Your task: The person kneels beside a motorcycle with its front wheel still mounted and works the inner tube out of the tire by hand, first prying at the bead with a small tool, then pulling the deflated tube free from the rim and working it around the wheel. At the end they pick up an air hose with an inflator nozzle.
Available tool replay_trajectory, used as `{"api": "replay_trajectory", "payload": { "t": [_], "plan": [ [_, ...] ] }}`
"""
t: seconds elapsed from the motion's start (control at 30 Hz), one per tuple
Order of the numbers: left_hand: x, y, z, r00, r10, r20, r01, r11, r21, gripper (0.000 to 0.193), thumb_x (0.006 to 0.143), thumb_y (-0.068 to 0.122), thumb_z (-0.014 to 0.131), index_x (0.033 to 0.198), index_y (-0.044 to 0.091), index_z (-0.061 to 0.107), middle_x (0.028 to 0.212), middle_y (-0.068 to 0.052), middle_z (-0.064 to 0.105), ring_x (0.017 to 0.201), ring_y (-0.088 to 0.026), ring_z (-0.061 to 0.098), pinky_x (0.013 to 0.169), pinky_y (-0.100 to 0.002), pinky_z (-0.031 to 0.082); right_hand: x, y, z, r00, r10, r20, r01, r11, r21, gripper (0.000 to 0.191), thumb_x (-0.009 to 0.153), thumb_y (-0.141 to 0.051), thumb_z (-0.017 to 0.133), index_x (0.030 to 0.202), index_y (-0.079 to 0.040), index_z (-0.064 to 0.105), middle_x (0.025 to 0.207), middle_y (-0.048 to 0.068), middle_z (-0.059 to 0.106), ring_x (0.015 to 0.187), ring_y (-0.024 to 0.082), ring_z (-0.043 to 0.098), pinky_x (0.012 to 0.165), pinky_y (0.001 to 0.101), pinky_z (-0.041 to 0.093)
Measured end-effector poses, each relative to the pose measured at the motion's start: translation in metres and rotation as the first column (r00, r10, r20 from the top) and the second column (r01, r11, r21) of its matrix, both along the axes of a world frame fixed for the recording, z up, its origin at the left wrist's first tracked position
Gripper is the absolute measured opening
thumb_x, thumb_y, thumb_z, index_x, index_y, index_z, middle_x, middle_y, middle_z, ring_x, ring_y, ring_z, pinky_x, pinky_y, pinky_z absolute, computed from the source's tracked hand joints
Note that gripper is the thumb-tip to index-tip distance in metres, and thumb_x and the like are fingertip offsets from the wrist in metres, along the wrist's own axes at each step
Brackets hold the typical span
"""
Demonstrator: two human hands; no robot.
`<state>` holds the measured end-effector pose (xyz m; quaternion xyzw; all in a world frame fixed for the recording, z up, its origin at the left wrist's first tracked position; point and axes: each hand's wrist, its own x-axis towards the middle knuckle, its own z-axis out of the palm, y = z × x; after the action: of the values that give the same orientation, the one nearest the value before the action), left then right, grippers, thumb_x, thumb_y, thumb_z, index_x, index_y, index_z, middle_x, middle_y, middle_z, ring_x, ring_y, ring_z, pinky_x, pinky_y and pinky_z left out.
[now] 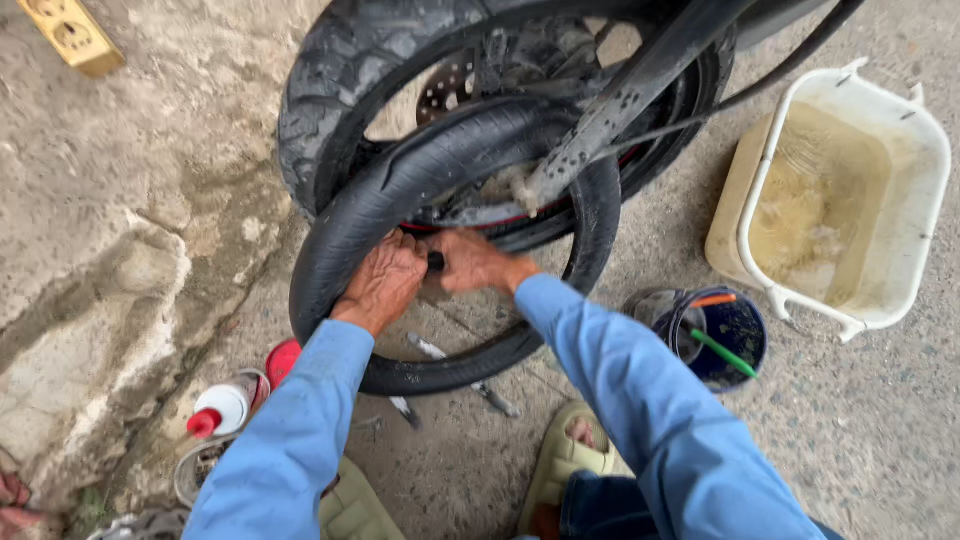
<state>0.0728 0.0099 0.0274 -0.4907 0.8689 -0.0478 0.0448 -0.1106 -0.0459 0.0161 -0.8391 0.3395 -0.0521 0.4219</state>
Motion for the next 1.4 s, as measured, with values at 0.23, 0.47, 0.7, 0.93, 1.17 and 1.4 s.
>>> {"api": "replay_trajectory", "payload": {
  "t": [0.23,0.47,0.7,0.93,1.17,1.4],
  "plan": [
    [-0.006,-0.001,0.007,0.999,-0.006,-0.044,0.008,0.999,0.043,0.018,0.085,0.011,0.060,0.099,0.006,0.071,0.096,-0.011,0.070,0.104,-0.025,0.064,0.104,-0.041,0.044,-0.048,-0.024,0.022,0.865,0.122,-0.487,-0.136,0.991,0.007,0.053,0.088,-0.061,0.069,0.118,-0.017,0.074,0.100,0.014,0.077,0.098,0.034,0.072,0.093,0.0471,0.054],
    [-0.004,-0.003,0.005,0.994,0.016,0.108,-0.022,0.998,0.052,0.031,0.086,0.018,0.063,0.113,0.005,0.070,0.103,-0.012,0.070,0.110,-0.028,0.062,0.110,-0.045,0.039,-0.091,-0.038,0.021,0.598,0.057,-0.799,-0.159,0.986,-0.049,0.054,0.088,-0.055,0.070,0.123,-0.013,0.066,0.097,0.015,0.073,0.095,0.034,0.071,0.085,0.0487,0.057],
    [-0.038,-0.006,0.009,0.985,0.114,0.129,-0.140,0.967,0.214,0.080,0.057,0.044,0.079,0.124,0.003,0.064,0.112,-0.015,0.068,0.111,-0.029,0.060,0.102,-0.044,0.040,-0.076,0.000,0.005,0.760,0.004,-0.650,-0.157,0.972,-0.177,0.041,0.092,-0.043,0.067,0.115,-0.009,0.066,0.098,0.016,0.069,0.101,0.033,0.065,0.093,0.0496,0.048],
    [-0.027,-0.006,-0.017,0.997,0.073,-0.021,-0.071,0.993,0.098,0.033,0.086,0.013,0.065,0.116,0.001,0.070,0.107,-0.015,0.071,0.108,-0.029,0.065,0.103,-0.044,0.044,-0.020,0.020,0.008,0.982,-0.154,-0.109,0.128,0.968,-0.218,0.047,0.083,-0.030,0.071,0.123,-0.007,0.065,0.113,0.020,0.073,0.105,0.042,0.068,0.090,0.0531,0.052],
    [0.006,-0.005,-0.009,0.998,0.060,0.008,-0.061,0.997,0.050,0.025,0.084,0.013,0.061,0.104,0.003,0.072,0.108,-0.016,0.071,0.114,-0.031,0.064,0.105,-0.044,0.044,-0.003,-0.009,0.020,0.982,0.013,-0.189,-0.018,1.000,-0.024,0.047,0.079,-0.049,0.077,0.110,-0.014,0.074,0.100,0.019,0.076,0.098,0.042,0.071,0.088,0.0519,0.054],
    [0.003,-0.002,-0.009,0.994,0.051,-0.095,-0.059,0.995,-0.079,0.028,0.086,0.013,0.061,0.109,0.003,0.072,0.113,-0.017,0.069,0.119,-0.032,0.061,0.110,-0.045,0.040,-0.085,-0.027,0.015,0.789,-0.017,-0.614,-0.133,0.971,-0.197,0.052,0.072,-0.055,0.080,0.108,-0.018,0.075,0.096,0.017,0.073,0.093,0.039,0.070,0.083,0.0526,0.056]
  ]
}}
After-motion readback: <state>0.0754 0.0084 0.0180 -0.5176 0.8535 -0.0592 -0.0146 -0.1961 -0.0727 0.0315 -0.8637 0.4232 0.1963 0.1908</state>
